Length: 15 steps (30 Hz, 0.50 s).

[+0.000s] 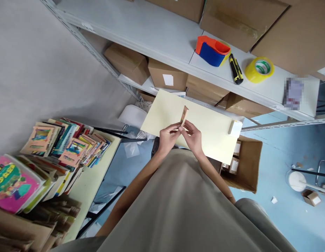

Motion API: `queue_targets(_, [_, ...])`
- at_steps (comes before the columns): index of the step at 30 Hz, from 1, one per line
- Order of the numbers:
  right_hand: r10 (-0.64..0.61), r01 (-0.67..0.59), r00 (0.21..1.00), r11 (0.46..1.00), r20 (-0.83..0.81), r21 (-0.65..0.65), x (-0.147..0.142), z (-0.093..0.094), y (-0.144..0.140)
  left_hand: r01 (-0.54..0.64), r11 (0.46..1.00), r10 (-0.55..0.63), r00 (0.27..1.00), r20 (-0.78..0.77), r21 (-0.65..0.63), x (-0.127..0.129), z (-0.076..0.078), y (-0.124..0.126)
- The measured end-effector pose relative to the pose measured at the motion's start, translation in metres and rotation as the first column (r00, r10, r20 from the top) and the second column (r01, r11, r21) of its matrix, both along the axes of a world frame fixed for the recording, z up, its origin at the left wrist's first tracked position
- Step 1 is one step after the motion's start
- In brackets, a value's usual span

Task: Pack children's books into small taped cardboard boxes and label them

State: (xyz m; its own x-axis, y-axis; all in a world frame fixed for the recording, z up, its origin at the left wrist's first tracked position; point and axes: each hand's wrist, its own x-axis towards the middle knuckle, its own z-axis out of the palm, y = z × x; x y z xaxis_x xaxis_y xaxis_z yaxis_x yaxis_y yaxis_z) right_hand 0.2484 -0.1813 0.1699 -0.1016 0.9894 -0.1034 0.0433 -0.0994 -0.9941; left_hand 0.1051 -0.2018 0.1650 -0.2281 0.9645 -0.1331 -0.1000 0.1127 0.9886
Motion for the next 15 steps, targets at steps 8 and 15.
queue_targets(8, [-0.039, 0.039, 0.999, 0.999, -0.02, -0.018, 0.03, 0.005, 0.013, 0.033, 0.998, -0.034, 0.999, -0.011, -0.052, -0.017, -0.017, 0.004])
queue_targets(15, [0.037, -0.058, 0.989, 0.987, -0.141, -0.148, 0.042, -0.003, 0.012, 0.135, 0.968, -0.101, 0.981, 0.163, -0.213, -0.035, -0.021, 0.012])
